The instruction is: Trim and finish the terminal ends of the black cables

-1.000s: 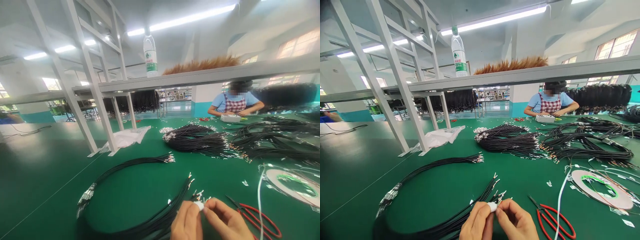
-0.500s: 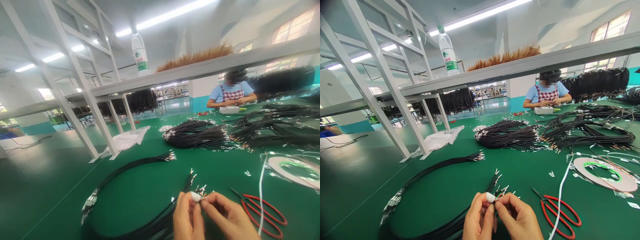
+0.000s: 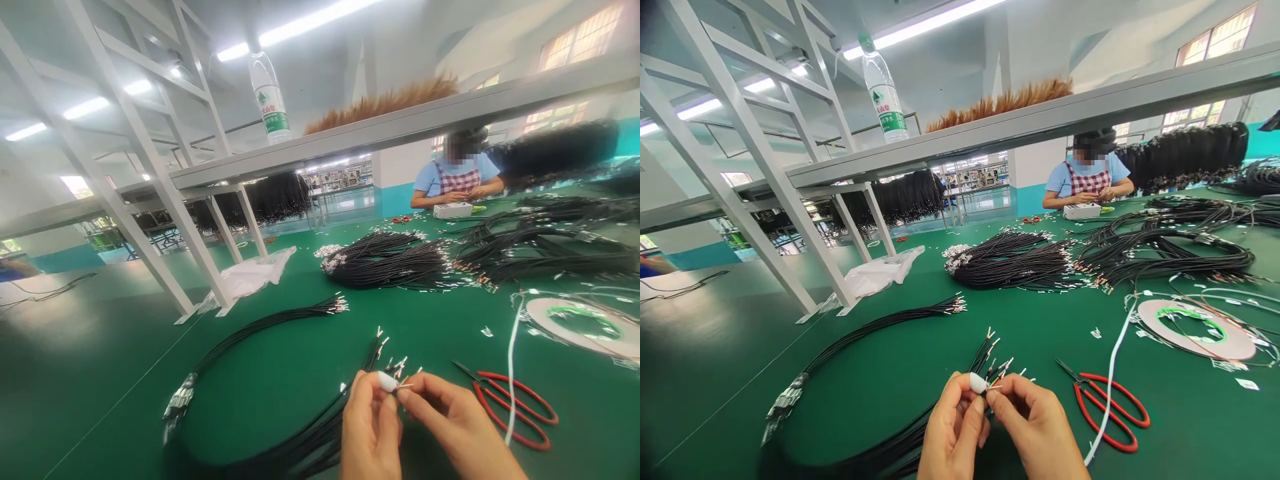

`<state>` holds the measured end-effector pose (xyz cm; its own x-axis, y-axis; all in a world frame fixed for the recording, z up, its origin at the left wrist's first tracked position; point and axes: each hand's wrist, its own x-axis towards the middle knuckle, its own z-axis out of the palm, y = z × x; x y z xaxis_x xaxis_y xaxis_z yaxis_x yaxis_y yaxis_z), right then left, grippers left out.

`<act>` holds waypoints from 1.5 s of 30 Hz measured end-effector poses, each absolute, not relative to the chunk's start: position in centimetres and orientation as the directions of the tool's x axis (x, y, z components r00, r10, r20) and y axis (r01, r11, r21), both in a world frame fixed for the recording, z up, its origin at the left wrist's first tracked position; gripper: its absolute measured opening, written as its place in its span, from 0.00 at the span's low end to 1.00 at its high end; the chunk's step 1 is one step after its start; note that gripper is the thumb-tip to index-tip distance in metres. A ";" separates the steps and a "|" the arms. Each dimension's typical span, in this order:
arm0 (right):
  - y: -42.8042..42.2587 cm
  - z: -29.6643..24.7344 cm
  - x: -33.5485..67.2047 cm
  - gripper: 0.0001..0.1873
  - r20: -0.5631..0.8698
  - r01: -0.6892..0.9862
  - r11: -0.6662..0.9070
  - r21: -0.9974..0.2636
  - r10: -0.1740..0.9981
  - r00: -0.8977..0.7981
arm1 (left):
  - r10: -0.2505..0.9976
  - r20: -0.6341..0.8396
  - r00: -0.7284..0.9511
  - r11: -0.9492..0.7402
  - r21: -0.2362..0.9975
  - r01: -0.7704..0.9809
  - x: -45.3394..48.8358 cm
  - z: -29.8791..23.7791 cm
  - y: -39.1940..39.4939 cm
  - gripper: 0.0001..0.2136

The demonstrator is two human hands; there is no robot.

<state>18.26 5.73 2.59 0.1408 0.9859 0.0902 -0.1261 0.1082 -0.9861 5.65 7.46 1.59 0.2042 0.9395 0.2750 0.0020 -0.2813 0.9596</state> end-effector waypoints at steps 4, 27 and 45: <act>5.9 2.2 19.0 0.14 0.085 -0.108 0.092 -0.990 0.994 0.068 | 0.920 0.341 0.191 -0.354 0.935 0.037 5.6 1.9 7.5 0.14; 5.3 3.2 17.3 0.14 0.160 -0.099 0.175 -0.980 0.977 0.139 | 0.957 0.103 0.272 -0.055 0.982 -0.180 5.6 2.9 7.8 0.22; 5.4 2.9 17.1 0.12 0.114 -0.247 0.154 -0.957 0.979 0.167 | 0.984 0.003 0.179 0.048 0.960 -0.276 5.5 2.9 7.8 0.21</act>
<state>17.14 5.40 2.86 0.1674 0.9793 0.1141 -0.2470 0.1537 -0.9567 5.52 7.80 2.95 0.1790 0.9838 0.0026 -0.2765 0.0477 0.9598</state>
